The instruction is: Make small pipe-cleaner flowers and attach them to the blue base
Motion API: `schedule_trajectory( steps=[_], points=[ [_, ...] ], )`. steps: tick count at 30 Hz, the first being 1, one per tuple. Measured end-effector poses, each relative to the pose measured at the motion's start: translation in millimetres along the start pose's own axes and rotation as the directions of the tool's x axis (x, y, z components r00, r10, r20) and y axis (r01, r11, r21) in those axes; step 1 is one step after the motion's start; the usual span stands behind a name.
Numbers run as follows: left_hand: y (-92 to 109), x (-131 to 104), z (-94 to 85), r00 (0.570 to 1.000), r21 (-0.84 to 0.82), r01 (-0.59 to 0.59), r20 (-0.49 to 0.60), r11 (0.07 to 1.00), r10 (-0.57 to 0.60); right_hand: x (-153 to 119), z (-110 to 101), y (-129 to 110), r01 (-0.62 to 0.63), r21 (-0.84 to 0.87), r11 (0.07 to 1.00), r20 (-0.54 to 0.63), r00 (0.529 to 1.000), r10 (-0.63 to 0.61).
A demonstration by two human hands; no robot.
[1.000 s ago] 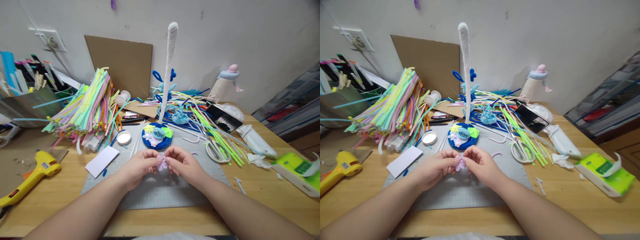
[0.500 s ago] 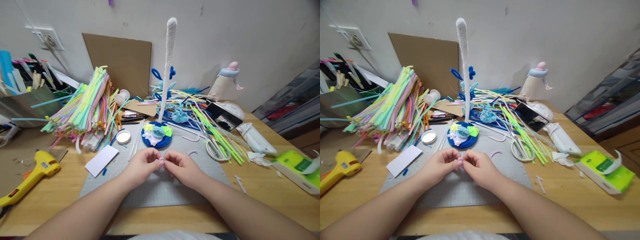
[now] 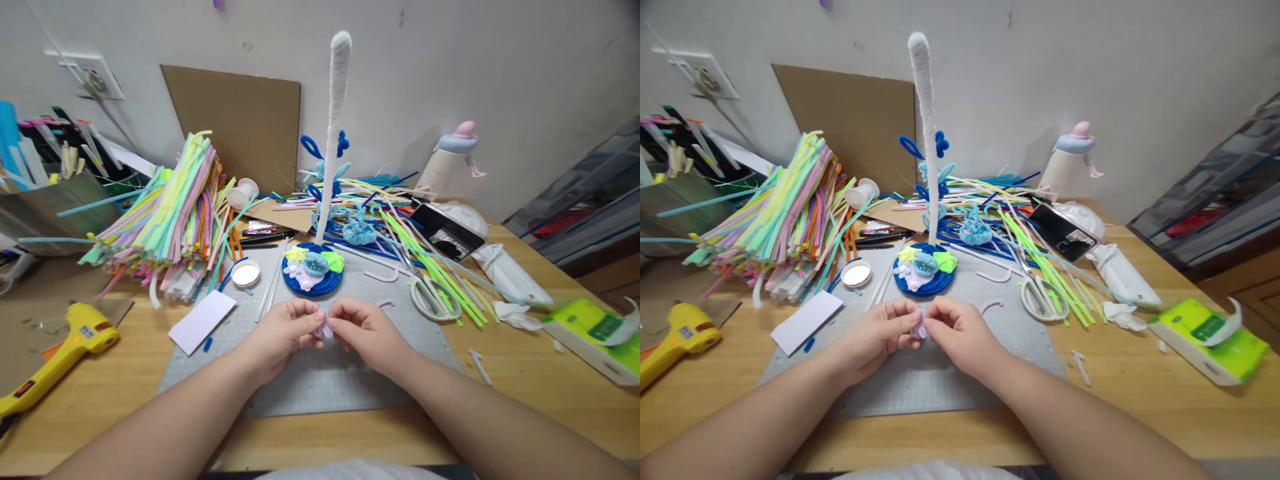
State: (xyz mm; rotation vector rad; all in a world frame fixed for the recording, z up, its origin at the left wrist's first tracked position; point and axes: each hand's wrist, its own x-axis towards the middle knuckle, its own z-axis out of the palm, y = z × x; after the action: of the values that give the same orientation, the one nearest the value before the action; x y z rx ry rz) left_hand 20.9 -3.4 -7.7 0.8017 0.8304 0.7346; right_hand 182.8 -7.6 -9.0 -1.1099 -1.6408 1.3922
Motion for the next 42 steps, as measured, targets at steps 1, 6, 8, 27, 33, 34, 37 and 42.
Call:
schedule_trajectory(
  steps=[1,6,8,27,33,34,37,42],
  points=[
    [1,0,-0.4,1.000,-0.005,0.017,0.013,1.000,-0.016,1,0,1,-0.035,0.035,0.999,-0.003,0.999,0.035],
    [7,-2,-1.2,0.999,-0.045,0.033,0.024,0.998,-0.032,2,0,5,-0.024,0.081,0.996,0.021,1.000,0.023],
    [10,-3,-1.8,0.998,-0.077,0.058,0.024,0.995,-0.056,1,-2,5,0.083,0.001,0.997,0.017,0.996,-0.083],
    [15,-9,-3.0,0.983,-0.147,0.162,0.110,0.976,-0.147,-4,-7,4,0.350,-0.247,0.904,0.047,0.936,-0.349],
    [15,-9,-4.3,0.980,-0.131,0.165,0.135,0.978,-0.147,-3,-7,0,0.356,-0.249,0.900,0.044,0.933,-0.357],
    [15,-9,-4.3,0.979,-0.127,0.162,0.143,0.978,-0.144,-3,-7,0,0.351,-0.248,0.903,0.046,0.935,-0.351],
    [15,-9,-4.0,0.979,-0.108,0.151,0.157,0.983,-0.133,-4,-7,0,0.311,-0.223,0.924,0.053,0.950,-0.307],
    [15,-10,-3.9,0.984,-0.064,0.129,0.129,0.990,-0.120,-3,-7,-1,0.293,-0.198,0.936,0.071,0.956,-0.284]
  ],
)
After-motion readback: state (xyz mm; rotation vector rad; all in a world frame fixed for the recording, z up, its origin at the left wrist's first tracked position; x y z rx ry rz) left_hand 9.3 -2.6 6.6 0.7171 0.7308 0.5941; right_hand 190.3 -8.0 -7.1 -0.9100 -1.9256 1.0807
